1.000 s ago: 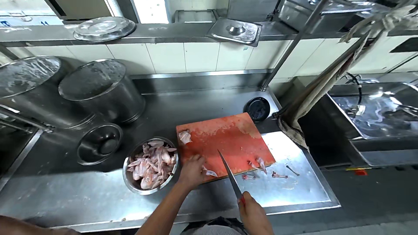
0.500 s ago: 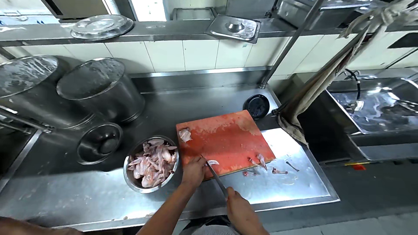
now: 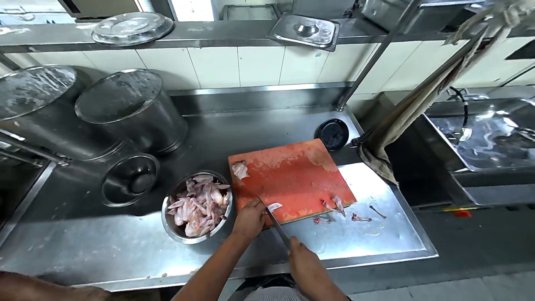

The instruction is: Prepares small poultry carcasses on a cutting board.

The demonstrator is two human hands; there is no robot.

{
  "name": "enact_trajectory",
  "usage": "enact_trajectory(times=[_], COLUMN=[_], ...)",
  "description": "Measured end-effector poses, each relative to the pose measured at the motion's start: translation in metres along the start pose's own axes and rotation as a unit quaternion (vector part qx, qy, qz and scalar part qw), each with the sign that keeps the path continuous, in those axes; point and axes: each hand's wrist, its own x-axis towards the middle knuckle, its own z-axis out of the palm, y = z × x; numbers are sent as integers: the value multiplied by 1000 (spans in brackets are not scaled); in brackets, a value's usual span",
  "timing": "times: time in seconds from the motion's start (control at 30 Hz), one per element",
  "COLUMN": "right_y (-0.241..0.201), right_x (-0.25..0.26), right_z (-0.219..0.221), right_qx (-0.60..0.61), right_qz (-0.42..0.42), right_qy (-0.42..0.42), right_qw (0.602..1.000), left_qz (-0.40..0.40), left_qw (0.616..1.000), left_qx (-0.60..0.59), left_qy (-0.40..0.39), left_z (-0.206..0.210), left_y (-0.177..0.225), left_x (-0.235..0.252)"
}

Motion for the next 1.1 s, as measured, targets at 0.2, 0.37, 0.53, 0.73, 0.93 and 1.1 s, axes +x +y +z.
enact_trajectory(times=[0.2, 0.37, 0.53, 0.73, 0.93, 1.1], right_y=[5, -31, -6, 34, 30, 74], right_x=[7, 50, 23, -4, 26, 35], right_z=[17, 15, 28, 48, 24, 26], right_qx=[7, 12, -3, -5, 75, 213], right_qz=[-4, -22, 25, 86, -37, 39], right_qy=[-3, 57, 19, -38, 10, 124], right_qw=[1000, 998, 1000, 996, 996, 968], left_qz=[16, 5, -13, -19, -54, -95], left_qw=[1000, 1000, 999, 996, 998, 995], left_qx=[3, -1, -13, -54, 11, -4], left_qy=[10, 13, 30, 69, 25, -34], left_z=[6, 2, 8, 6, -5, -16], left_y=[-4, -4, -6, -18, -12, -1], left_x=[-2, -2, 0, -4, -19, -11])
